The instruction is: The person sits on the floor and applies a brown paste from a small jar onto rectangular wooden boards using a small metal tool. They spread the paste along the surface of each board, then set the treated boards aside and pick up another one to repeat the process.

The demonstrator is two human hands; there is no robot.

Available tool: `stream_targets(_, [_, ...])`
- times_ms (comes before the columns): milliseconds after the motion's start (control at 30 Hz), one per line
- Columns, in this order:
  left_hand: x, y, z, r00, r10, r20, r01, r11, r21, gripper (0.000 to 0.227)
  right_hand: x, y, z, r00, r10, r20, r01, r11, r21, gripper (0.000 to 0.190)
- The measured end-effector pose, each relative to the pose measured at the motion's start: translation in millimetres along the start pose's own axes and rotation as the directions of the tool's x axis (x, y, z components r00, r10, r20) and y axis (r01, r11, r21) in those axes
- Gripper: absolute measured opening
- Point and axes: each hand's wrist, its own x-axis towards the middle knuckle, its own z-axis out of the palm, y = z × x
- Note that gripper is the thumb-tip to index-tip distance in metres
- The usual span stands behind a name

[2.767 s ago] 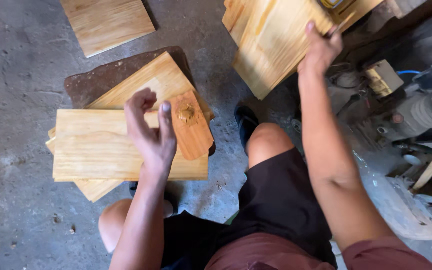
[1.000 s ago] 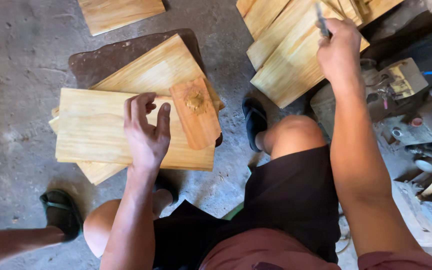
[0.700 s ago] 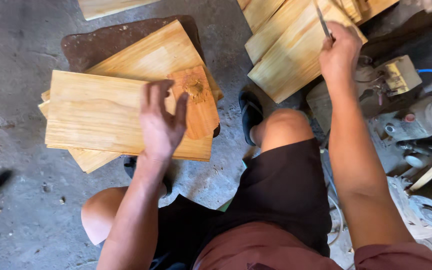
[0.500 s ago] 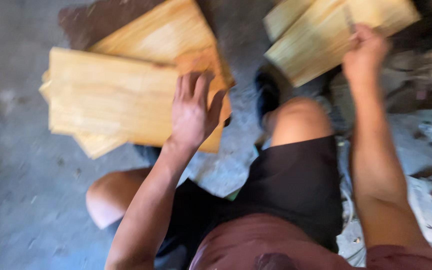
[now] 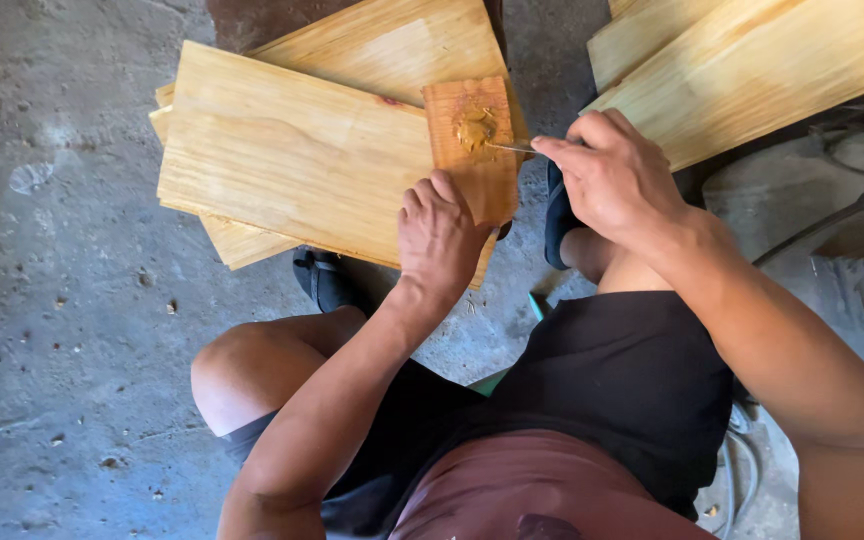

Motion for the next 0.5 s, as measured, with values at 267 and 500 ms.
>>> stream_targets(267, [1.8,-0.1,-2.0,0.999,0.029,0.021,-0.030,0.999,0.043,0.077,12.0,-1.5,18.4,0.998,-0.031,0.055,0.030,0.999,0.020,0.031])
stream_targets(500, [13.9,7.9,-19.2,0.961,0.207,-0.186,-0.194,0.977,0.083,0.103,-35.7,72.4,-11.3,0.948,0.277,-0.158,-0.244,0.949,0.200,0.019])
